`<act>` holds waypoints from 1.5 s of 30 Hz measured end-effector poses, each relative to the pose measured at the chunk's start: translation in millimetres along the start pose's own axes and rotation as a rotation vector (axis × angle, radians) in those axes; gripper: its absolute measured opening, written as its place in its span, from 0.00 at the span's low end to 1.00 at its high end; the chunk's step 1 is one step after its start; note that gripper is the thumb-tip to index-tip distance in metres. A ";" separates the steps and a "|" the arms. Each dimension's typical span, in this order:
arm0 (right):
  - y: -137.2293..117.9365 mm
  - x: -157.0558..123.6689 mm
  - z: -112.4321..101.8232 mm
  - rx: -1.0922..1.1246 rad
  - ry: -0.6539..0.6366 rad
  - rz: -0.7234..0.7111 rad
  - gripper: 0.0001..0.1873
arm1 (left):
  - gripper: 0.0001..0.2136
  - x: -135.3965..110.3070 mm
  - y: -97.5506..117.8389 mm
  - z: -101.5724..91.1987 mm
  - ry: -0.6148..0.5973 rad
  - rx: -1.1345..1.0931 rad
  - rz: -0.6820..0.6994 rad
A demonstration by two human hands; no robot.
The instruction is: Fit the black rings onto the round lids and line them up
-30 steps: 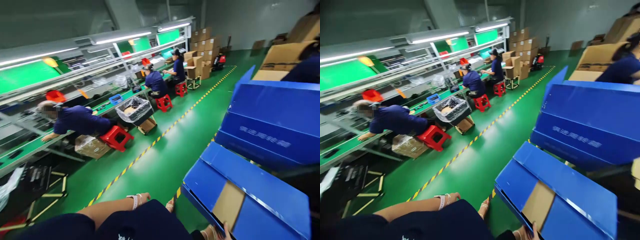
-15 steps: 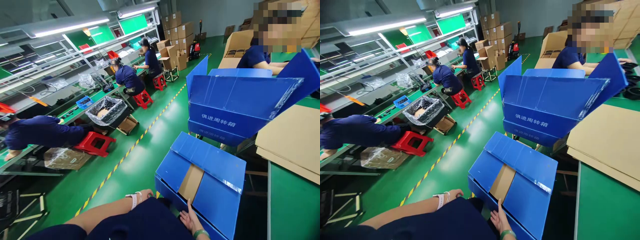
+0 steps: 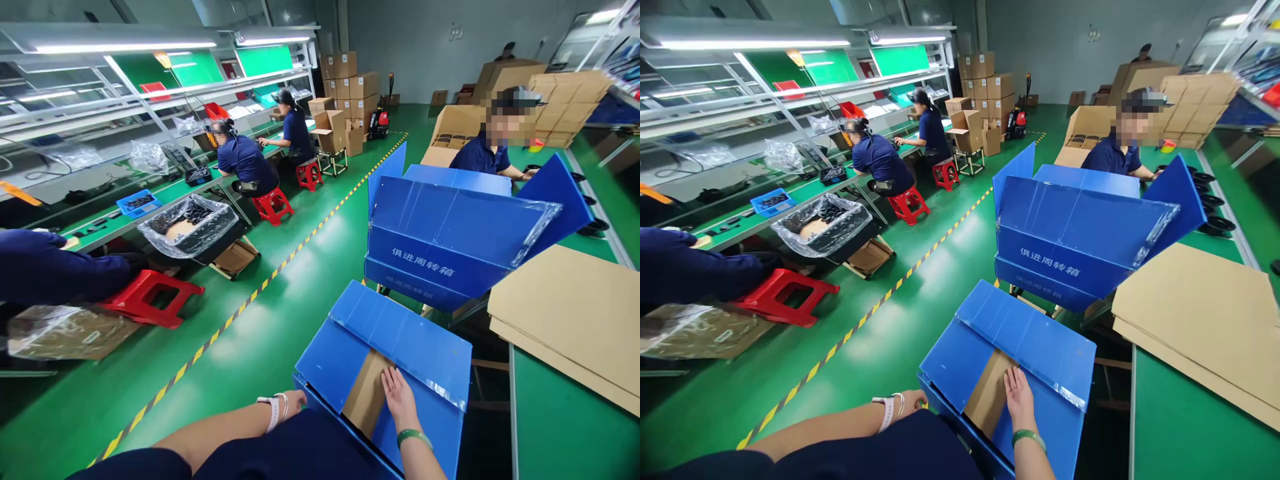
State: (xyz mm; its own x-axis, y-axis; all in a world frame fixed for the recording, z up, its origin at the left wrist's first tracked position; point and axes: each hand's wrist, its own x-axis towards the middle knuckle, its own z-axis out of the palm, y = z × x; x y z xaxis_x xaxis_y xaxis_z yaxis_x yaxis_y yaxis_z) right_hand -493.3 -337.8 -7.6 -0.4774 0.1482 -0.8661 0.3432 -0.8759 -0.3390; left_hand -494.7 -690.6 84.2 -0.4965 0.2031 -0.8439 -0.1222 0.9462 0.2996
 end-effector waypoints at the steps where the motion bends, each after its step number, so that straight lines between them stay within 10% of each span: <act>1: -2.2 1.9 6.2 -0.003 0.003 -0.016 0.09 | 0.14 -0.2 -0.7 -3.9 0.007 0.013 -0.032; 12: -66.6 -9.9 54.0 -0.015 -0.079 -0.282 0.12 | 0.14 11.6 -10.8 -14.3 0.039 0.042 -0.047; 17: -145.9 -33.7 103.0 -0.033 -0.221 -0.548 0.19 | 0.18 42.8 17.1 -24.9 0.086 0.118 0.149; 23: -209.6 -32.5 141.5 -0.468 -0.101 -0.663 0.39 | 0.28 94.0 68.0 -43.5 0.167 0.306 0.319; 33: -228.3 -10.8 147.2 -0.956 0.050 -0.740 0.53 | 0.45 136.3 136.8 -35.7 0.310 0.499 0.379; 40: -223.3 -18.2 144.5 -1.261 0.096 -0.776 0.52 | 0.19 144.4 171.0 -42.9 0.131 0.636 0.891; 45: -220.7 -28.9 141.4 -1.274 0.090 -0.768 0.51 | 0.14 104.0 148.0 -94.8 0.266 0.624 0.956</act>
State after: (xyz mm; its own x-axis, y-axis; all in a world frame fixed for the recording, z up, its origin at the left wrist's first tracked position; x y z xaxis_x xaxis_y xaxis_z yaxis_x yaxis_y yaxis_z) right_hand -669.6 -213.7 144.2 -0.8306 0.4449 -0.3348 0.5188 0.4001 -0.7555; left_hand -646.0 -553.3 83.0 -0.3314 0.9094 -0.2515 0.8043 0.4116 0.4286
